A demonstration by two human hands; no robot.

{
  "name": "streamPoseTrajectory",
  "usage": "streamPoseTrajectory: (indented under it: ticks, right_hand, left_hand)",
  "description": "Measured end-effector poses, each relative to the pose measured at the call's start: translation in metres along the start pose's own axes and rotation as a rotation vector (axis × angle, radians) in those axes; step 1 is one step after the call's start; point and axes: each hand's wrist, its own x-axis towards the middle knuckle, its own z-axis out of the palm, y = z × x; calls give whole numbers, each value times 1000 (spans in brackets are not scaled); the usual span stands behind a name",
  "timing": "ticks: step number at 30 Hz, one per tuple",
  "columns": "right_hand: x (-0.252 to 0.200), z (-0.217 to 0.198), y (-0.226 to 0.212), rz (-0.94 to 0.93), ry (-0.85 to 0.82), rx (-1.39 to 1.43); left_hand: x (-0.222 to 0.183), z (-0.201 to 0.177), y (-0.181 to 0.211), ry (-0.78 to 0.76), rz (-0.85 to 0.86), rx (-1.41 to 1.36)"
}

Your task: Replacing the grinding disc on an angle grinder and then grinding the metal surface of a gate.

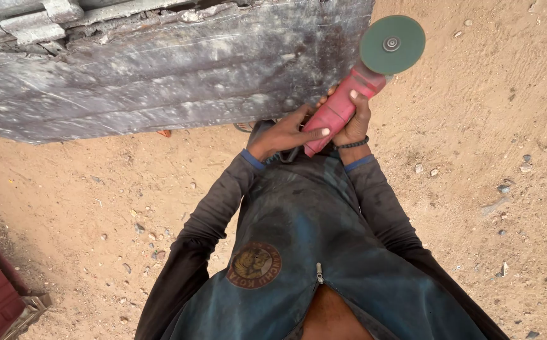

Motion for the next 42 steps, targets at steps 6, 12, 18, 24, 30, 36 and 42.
streamPoseTrajectory:
  ticks: [6,12,18,24,30,36,42]
  right_hand:
    - [24,36,52,166,-60,35]
    - [21,57,80,91,55,76]
    - [18,53,87,46,86,39]
    - [26,46,79,107,121,9]
    - [32,44,73,170,130,18]
    - [35,43,67,202,123,48]
    - [38,44,64,192,123,20]
  left_hand:
    - [-26,-28,50,118,-310,-459]
    - [-39,-58,58,120,-406,-350]
    - [-44,-67,50,50,-422,-376]
    - [-35,-61,44,80,-402,-458]
    - [-29,-59,51,93,-447,-438]
    - [-27,-52,56,140,-430,-443]
    - [-22,-49,48,143,-430,-413]
